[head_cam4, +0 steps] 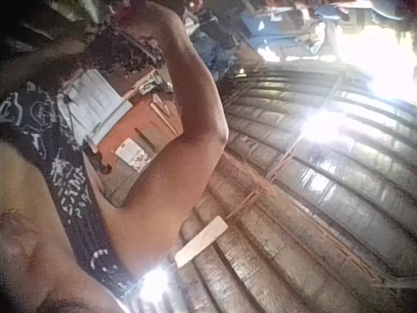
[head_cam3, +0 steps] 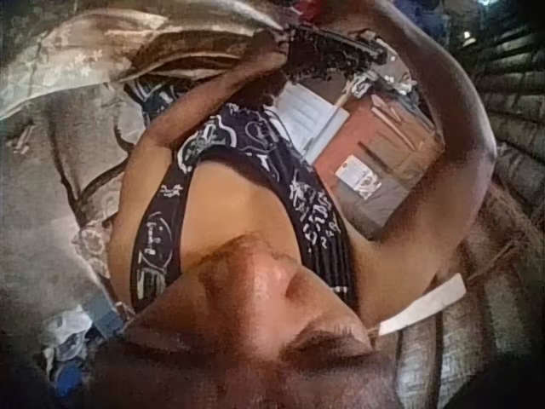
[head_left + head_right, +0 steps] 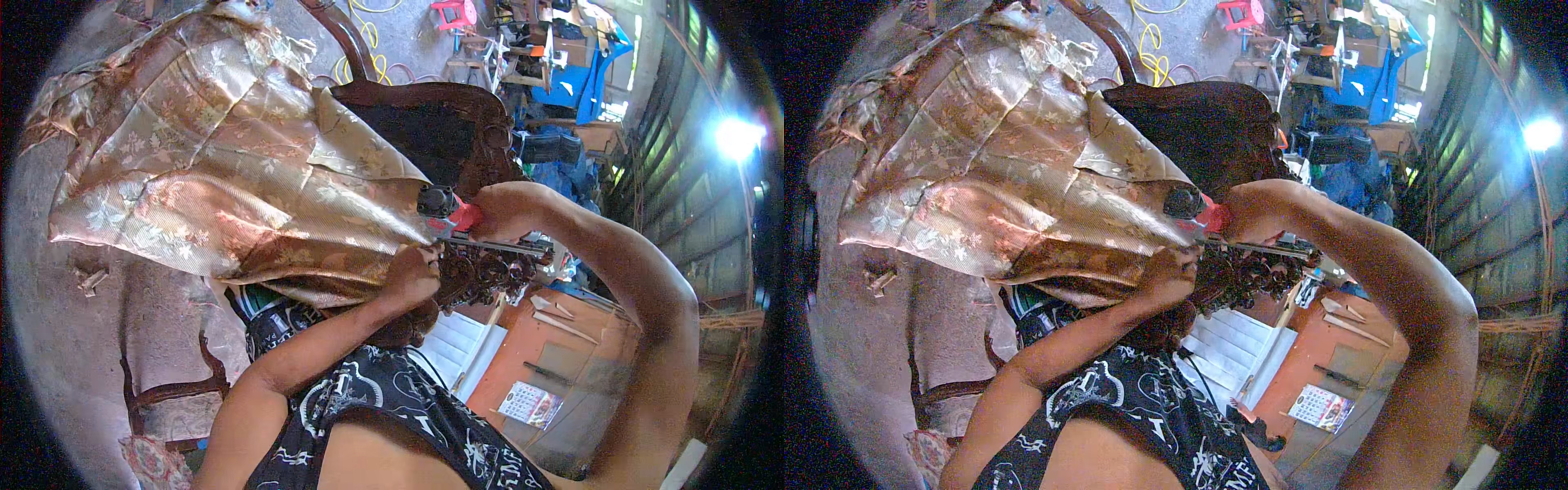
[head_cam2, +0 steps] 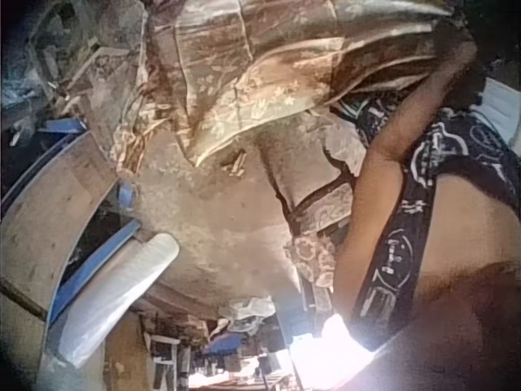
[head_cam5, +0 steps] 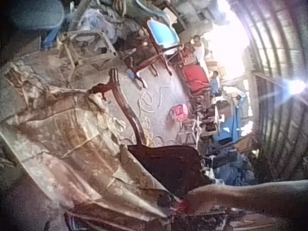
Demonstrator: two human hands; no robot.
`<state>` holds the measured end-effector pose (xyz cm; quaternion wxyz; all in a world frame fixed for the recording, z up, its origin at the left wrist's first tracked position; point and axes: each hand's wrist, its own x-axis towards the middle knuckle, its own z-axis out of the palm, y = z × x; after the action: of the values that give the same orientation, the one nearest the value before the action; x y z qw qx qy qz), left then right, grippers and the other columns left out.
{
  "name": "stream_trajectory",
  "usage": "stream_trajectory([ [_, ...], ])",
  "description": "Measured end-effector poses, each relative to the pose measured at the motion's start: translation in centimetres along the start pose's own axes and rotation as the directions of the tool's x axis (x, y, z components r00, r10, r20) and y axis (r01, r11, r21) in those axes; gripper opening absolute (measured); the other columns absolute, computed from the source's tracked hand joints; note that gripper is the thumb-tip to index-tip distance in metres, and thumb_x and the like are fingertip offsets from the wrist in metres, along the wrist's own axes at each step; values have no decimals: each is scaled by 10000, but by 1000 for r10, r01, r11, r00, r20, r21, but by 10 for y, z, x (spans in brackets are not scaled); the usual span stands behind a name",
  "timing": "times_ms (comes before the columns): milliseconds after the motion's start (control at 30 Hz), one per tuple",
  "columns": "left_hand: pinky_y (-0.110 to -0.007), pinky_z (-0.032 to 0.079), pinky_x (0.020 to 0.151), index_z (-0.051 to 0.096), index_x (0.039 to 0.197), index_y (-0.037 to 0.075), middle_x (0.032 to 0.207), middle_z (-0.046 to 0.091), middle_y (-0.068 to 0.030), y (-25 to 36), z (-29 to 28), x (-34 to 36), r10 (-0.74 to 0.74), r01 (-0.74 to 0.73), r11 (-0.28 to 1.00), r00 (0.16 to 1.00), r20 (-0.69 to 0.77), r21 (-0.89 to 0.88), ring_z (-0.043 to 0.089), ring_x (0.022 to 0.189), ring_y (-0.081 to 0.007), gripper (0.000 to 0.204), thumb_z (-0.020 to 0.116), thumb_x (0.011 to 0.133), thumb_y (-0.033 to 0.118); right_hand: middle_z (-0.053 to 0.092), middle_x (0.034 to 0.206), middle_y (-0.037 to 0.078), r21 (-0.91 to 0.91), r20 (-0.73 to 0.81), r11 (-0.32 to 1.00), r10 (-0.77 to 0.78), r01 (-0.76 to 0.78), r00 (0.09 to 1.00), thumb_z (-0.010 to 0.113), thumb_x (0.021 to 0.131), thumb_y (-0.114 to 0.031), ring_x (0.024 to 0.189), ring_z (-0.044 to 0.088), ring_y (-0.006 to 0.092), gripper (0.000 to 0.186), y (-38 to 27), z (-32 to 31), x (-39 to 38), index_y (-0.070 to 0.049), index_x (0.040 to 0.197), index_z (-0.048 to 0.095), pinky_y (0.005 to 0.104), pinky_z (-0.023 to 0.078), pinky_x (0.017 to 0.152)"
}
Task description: Use a pneumatic staple gun to attach fabric to the back of a wooden chair.
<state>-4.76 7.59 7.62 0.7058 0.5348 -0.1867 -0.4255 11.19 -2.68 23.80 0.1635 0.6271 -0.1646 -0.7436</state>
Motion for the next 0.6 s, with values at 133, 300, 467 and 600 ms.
stream_trajectory([
  [133,-478,481,784,695,1032,43,871,671,-221,-27,22,3,131,-130,991,988,-85,18,620,817,-414,352,590,699,93,659,625,99,-1,-3,999,34,-34,999,616,840,-382,586,671,229,351,-11,-7,-7,-36,810,669,395,526,579],
  [300,-498,477,791,698,1009,37,865,671,-218,-15,15,3,61,-63,998,996,-60,-17,615,805,-424,302,566,744,99,669,663,93,84,27,996,-7,5,1000,617,844,-368,583,671,226,330,-2,0,0,-44,897,657,377,536,571],
  [467,-514,472,772,683,1040,26,820,653,-240,-14,11,3,21,-24,995,999,35,98,613,812,-435,323,553,752,96,673,677,94,33,54,998,44,-46,998,616,848,-378,571,670,214,332,-8,-6,-5,-56,916,653,359,545,563],
  [600,-487,483,819,673,1162,85,841,663,-237,-14,8,3,101,-104,989,994,31,105,640,812,-389,351,542,844,154,670,657,96,38,41,999,-12,11,999,609,849,-403,567,668,212,356,-2,-2,1,-54,899,659,371,540,566],
])
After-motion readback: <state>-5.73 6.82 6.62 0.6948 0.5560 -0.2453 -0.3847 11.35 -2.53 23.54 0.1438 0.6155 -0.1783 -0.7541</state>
